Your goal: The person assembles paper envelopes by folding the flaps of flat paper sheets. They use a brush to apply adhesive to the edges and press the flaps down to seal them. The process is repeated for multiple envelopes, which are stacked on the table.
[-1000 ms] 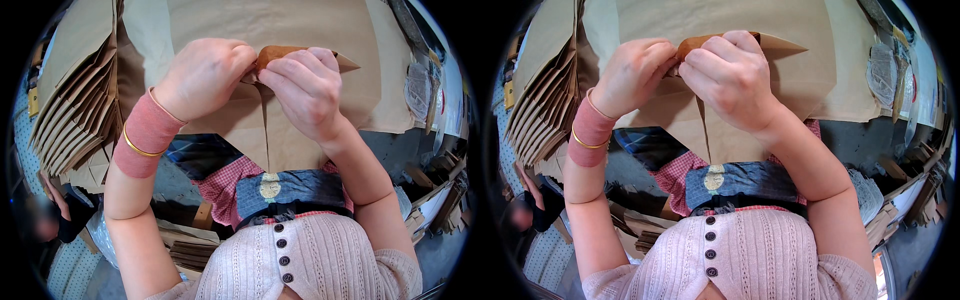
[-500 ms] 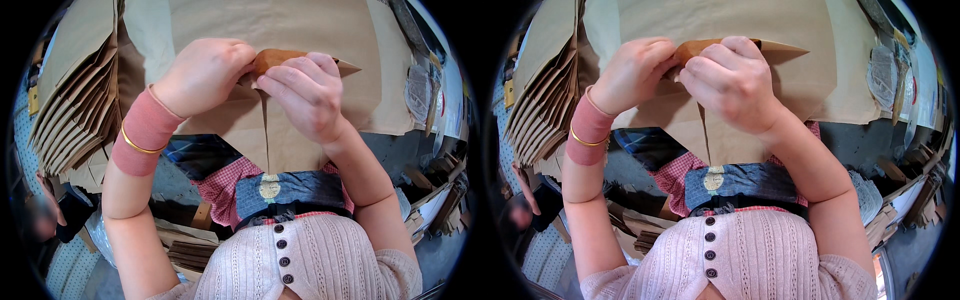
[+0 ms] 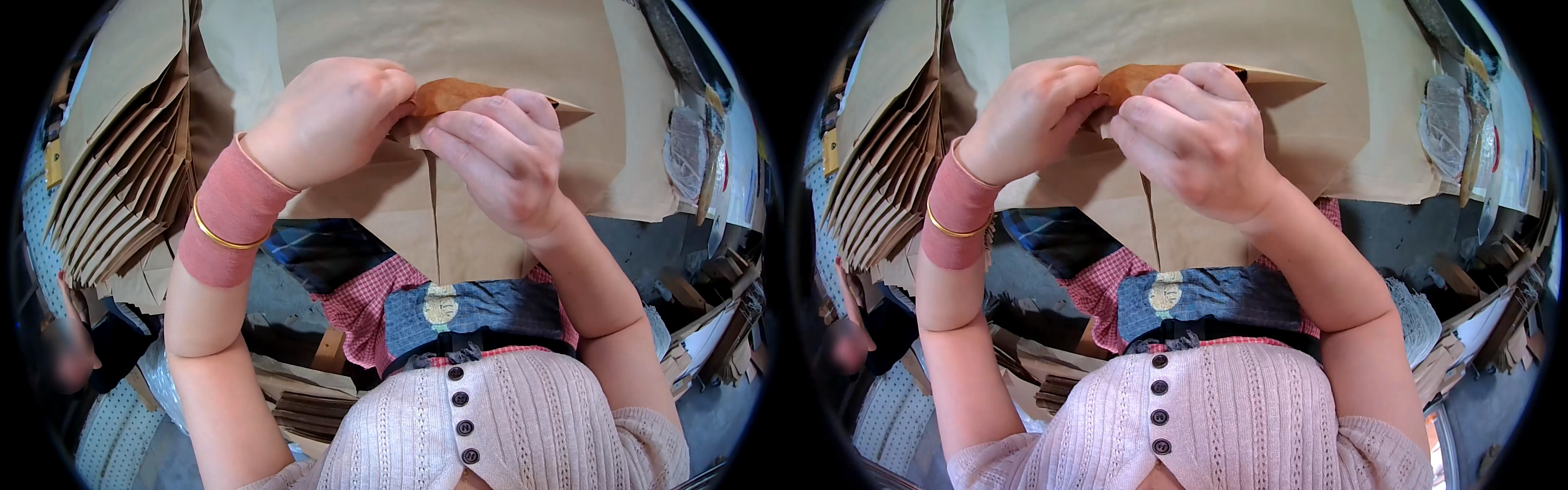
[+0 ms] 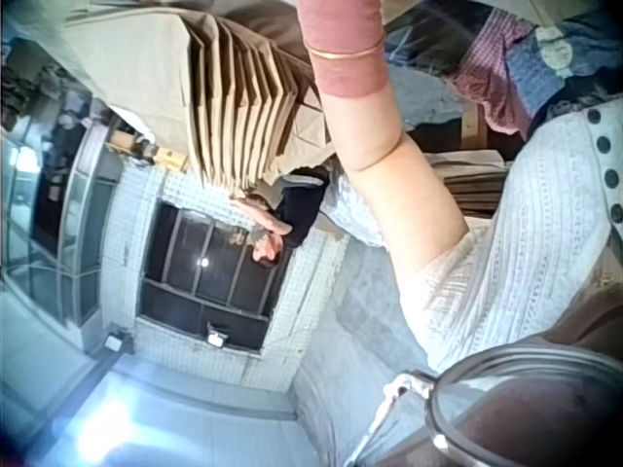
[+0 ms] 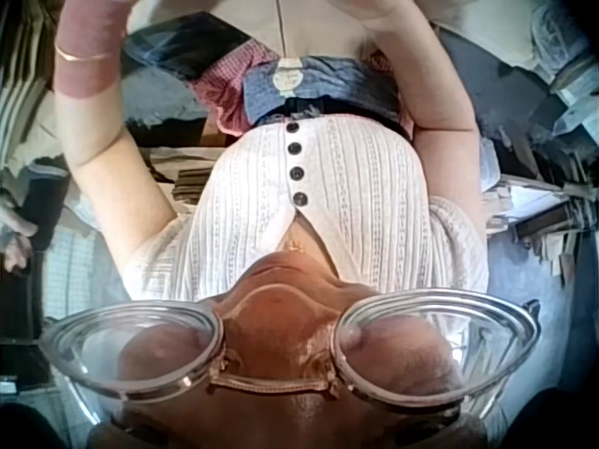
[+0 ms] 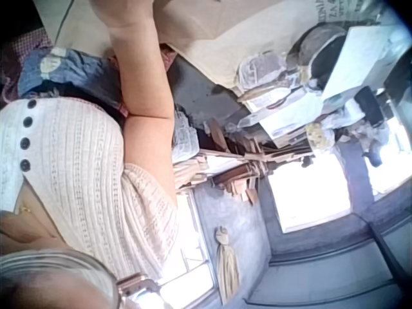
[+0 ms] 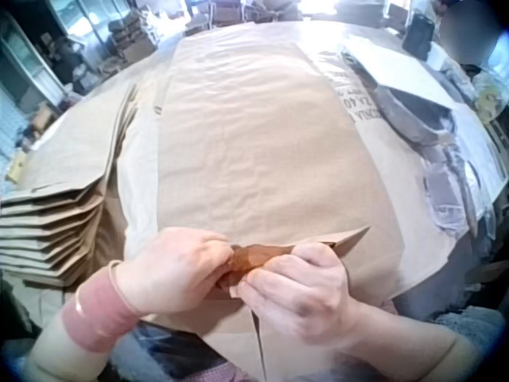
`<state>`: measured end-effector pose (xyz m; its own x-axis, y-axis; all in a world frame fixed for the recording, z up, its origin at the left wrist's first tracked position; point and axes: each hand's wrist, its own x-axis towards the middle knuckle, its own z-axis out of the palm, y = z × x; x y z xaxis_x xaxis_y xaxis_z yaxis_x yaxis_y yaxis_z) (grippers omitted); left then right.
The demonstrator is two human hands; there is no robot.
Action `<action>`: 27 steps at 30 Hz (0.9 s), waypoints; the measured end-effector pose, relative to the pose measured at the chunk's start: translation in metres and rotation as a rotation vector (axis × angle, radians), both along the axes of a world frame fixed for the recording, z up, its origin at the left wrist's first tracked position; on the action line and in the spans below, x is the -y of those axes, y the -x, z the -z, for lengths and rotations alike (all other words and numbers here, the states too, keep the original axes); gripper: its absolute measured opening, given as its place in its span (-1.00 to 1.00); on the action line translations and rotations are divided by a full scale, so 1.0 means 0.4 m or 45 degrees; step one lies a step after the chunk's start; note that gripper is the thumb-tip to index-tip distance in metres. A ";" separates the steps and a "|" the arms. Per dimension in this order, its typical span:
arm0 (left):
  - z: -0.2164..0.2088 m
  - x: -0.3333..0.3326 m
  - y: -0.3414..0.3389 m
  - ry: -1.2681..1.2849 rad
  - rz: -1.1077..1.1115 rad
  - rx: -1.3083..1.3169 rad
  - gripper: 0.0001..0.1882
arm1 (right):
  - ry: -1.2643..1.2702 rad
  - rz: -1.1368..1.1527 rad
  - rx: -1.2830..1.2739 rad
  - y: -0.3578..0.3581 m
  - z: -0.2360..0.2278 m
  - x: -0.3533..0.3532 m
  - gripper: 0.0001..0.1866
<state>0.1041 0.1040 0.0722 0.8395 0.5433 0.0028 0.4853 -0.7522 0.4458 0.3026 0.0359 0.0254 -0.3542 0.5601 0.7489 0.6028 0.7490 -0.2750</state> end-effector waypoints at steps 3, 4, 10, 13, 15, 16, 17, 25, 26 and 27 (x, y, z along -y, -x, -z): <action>-0.005 -0.010 0.004 0.108 0.019 0.061 -0.91 | 0.018 0.020 0.001 0.003 -0.001 0.000 -0.86; -0.006 -0.012 0.002 0.123 0.029 0.076 -0.92 | 0.027 0.036 0.007 0.003 -0.003 0.000 -0.87; -0.017 -0.008 -0.004 0.043 0.108 -0.090 -0.93 | 0.051 0.070 0.083 0.010 -0.008 -0.003 -0.91; -0.016 -0.003 -0.006 -0.067 0.075 -0.139 -0.94 | 0.064 0.059 0.082 0.009 -0.010 0.004 -0.92; -0.004 -0.003 -0.002 -0.086 0.040 -0.112 -0.94 | 0.053 0.069 0.074 0.011 -0.006 0.009 -0.91; 0.000 -0.006 0.000 -0.033 0.030 -0.062 -0.93 | 0.036 0.079 0.068 0.015 -0.001 0.009 -0.91; 0.003 -0.009 0.002 0.020 0.021 -0.011 -0.93 | 0.020 0.090 0.062 0.016 0.002 0.010 -0.90; -0.002 -0.015 -0.008 0.033 0.086 -0.036 -0.93 | 0.046 0.091 0.075 0.014 -0.002 0.012 -0.89; -0.005 -0.014 -0.008 0.002 0.091 -0.089 -0.94 | 0.051 0.090 0.076 0.014 -0.001 0.012 -0.89; -0.008 -0.012 -0.008 -0.029 0.094 -0.143 -0.94 | 0.054 0.088 0.071 0.013 -0.001 0.012 -0.89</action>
<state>0.1075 0.1086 0.0754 0.8729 0.4810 -0.0814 0.4741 -0.7971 0.3740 0.2974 0.0312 0.0257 -0.3541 0.6153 0.7043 0.6680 0.6935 -0.2700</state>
